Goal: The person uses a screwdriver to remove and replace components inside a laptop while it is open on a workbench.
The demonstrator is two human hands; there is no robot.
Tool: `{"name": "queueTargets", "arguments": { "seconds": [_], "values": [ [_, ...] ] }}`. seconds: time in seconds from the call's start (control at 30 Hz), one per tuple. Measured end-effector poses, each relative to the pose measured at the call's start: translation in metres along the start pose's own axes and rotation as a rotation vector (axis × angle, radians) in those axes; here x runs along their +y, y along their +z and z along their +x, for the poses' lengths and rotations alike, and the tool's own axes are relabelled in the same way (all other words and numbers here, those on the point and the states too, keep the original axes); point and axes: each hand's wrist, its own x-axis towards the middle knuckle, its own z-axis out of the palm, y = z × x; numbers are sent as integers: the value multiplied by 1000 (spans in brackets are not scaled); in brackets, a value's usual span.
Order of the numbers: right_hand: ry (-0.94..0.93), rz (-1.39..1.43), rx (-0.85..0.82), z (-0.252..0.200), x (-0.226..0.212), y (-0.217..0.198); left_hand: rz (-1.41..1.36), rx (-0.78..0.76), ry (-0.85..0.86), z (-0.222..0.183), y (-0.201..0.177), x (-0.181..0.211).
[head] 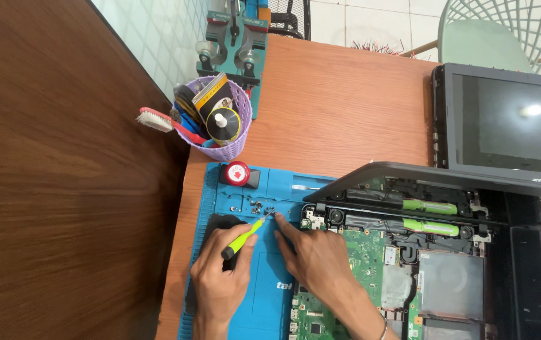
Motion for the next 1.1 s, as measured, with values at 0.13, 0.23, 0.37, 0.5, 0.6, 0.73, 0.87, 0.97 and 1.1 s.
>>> {"name": "queueTargets", "arguments": {
  "seconds": [0.13,0.23,0.37,0.5,0.6,0.73,0.87,0.97,1.1],
  "values": [
    [-6,-2,15,0,1,1,28,-21,-28,-1,2,-3],
    [4,6,3,0,0,0,30,-18,-13,-3,2,-6],
    [-1,18,11,0,0,-1,33,-22,-2,-2,3,-7],
    [14,31,39,-1,1,0,31,9,7,-1,1,-3],
    [17,103,147,-1,5,0,-16,45,-46,-1,-1,0],
    [136,312,165,3,4,-3,-66,86,-81,-4,-5,0],
    [186,360,134,6,3,-6,-176,62,-90,-7,-7,-1],
    [205,400,132,4,3,-8,-195,47,-82,-8,-7,-4],
    [191,439,155,2,3,-13,-277,33,-77,-11,-5,-10]
  ]
}}
